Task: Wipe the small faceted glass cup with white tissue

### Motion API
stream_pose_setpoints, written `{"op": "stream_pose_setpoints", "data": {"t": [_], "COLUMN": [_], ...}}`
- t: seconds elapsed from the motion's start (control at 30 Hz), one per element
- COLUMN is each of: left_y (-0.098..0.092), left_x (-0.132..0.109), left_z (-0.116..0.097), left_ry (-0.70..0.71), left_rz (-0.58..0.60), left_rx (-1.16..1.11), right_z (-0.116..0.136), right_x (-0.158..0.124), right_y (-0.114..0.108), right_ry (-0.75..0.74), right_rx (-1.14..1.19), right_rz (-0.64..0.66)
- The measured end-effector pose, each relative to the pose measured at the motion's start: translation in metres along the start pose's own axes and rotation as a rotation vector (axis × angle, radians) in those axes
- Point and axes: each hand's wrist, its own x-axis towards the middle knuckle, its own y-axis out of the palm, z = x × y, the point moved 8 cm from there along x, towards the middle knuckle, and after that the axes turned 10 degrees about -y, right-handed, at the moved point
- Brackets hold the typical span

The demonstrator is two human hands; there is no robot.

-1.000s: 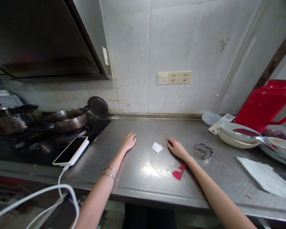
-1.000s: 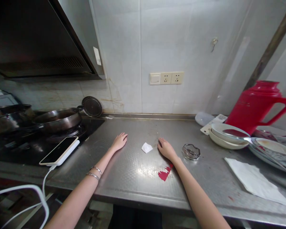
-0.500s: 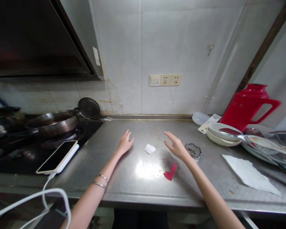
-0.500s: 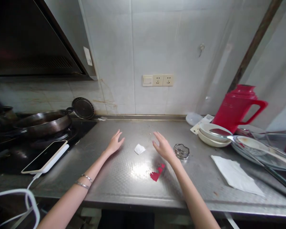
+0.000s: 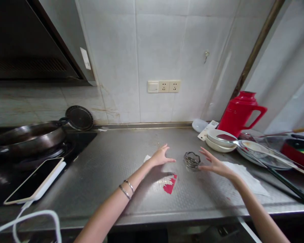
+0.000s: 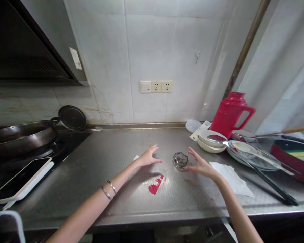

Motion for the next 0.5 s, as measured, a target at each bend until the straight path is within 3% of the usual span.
{"op": "stream_pose_setpoints", "data": {"t": [0.1, 0.2, 0.37, 0.5], "left_y": [0.036, 0.060, 0.075, 0.084], "left_x": [0.013, 0.025, 0.046, 0.058], "left_z": [-0.015, -0.027, -0.042, -0.051], "left_ry": [0.012, 0.035, 0.066, 0.169], "left_rz": [0.117, 0.180, 0.178, 0.175], "left_rx": [0.043, 0.099, 0.118, 0.106], "right_z": [-0.006, -0.008, -0.014, -0.019], "right_x": [0.002, 0.005, 0.006, 0.006], "right_y": [0.008, 0.010, 0.011, 0.010], "right_ry": [0.030, 0.041, 0.065, 0.075], "right_rx": [-0.010, -0.007, -0.014, -0.023], "right_rz": [0.039, 0.030, -0.008, -0.050]}}
